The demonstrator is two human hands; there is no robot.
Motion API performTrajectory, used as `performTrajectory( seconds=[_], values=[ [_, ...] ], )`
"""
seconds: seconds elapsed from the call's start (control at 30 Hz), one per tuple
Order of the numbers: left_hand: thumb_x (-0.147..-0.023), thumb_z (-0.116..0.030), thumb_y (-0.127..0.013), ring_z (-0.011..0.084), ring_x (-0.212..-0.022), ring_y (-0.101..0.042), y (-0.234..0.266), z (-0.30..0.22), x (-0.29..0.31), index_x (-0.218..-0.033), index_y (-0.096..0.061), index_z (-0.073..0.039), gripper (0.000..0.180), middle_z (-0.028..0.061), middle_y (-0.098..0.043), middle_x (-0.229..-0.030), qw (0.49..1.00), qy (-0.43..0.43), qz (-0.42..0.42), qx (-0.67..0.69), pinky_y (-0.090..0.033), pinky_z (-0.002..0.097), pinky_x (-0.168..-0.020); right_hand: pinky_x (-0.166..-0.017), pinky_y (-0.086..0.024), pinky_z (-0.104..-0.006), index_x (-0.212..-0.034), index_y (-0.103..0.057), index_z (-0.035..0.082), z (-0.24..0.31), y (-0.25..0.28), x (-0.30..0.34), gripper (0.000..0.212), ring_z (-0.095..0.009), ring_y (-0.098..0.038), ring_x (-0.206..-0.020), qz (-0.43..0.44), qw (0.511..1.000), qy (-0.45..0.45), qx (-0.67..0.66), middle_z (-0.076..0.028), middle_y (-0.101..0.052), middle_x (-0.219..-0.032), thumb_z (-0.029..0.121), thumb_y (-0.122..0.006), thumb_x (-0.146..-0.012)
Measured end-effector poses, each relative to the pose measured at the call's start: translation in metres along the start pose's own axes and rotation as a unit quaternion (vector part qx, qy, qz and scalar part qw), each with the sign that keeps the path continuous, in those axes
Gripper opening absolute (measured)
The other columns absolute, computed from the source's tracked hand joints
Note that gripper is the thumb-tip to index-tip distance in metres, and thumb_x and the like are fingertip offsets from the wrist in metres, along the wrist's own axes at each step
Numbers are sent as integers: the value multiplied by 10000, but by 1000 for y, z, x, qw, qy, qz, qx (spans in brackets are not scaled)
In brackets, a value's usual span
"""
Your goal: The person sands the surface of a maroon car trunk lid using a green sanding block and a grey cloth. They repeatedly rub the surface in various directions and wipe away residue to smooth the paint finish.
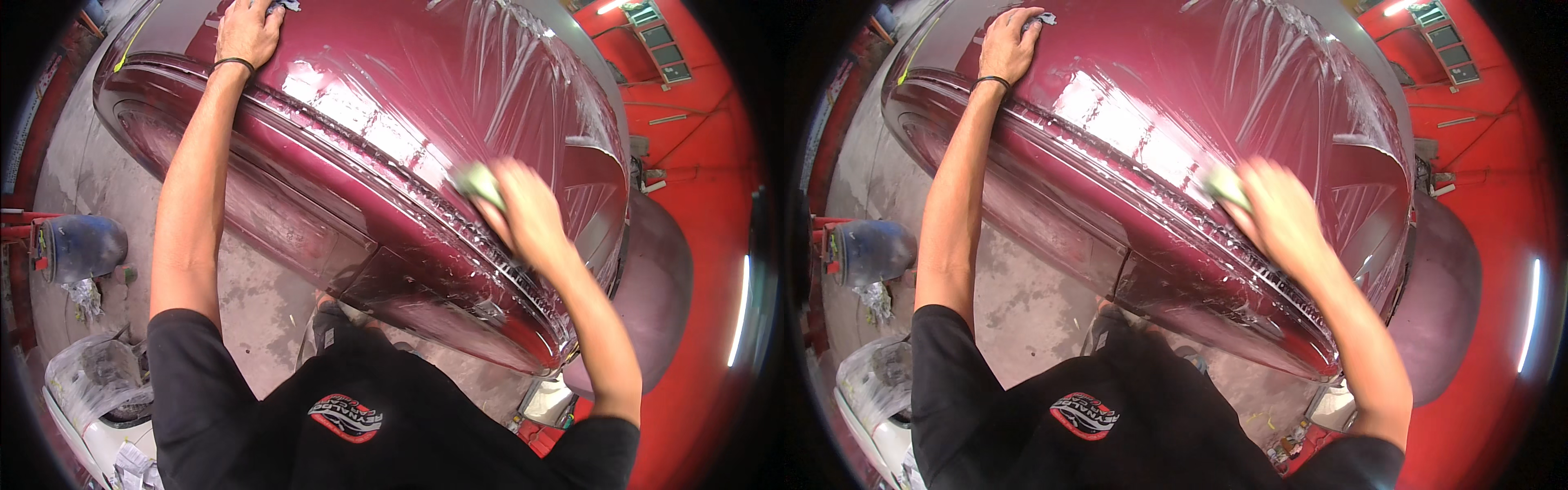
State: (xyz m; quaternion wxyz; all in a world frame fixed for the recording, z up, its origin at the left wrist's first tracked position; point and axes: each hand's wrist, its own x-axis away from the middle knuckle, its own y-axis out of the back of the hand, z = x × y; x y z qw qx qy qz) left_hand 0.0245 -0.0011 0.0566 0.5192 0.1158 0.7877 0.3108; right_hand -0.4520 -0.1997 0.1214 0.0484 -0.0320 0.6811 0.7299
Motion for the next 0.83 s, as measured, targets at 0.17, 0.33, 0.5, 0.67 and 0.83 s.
performTrajectory(
  seconds=[0.17,0.33,0.5,0.67,0.83],
  values=[
    [-982,-110,-691,384,-1076,-695,-25,-28,-5,-1083,-757,-102,121,131,-750,-1034,997,-4,-64,37,-545,502,-1004,-928,-549,-519,-1340,-603,-11,-13,30,159,494,-443,-672,-1051,66,986,-151,16,-229,-672,-1162,223,-823,-965],
    [-969,-120,-696,376,-1111,-700,-9,-14,3,-1081,-759,-101,130,128,-765,-1045,997,4,-55,47,-544,500,-1022,-933,-554,-542,-1367,-579,10,7,-8,-86,463,-465,-685,-1096,-30,998,49,9,-246,-684,-1204,282,-758,-1037],
    [-991,-156,-689,384,-1156,-685,-20,-25,-1,-1100,-773,-99,149,144,-755,-1127,997,1,-37,61,-532,500,-1052,-870,-579,-553,-1329,-562,32,30,-34,-241,424,-458,-726,-997,-60,995,53,51,-234,-730,-1128,335,-699,-1067],
    [-980,-166,-703,384,-1154,-679,4,6,11,-1068,-785,-116,130,143,-745,-1092,998,10,-55,16,-532,499,-1049,-921,-558,-521,-1337,-610,-12,29,-14,-64,469,-398,-702,-1057,-51,994,87,34,-216,-694,-1155,284,-780,-1015],
    [-951,-176,-736,351,-1165,-692,-11,-11,-2,-1120,-781,-111,186,168,-739,-1126,998,27,-23,42,-534,494,-1057,-961,-561,-507,-1358,-599,-10,-1,15,136,556,-396,-708,-1075,44,995,-69,48,-205,-694,-1147,227,-866,-931]
  ],
)
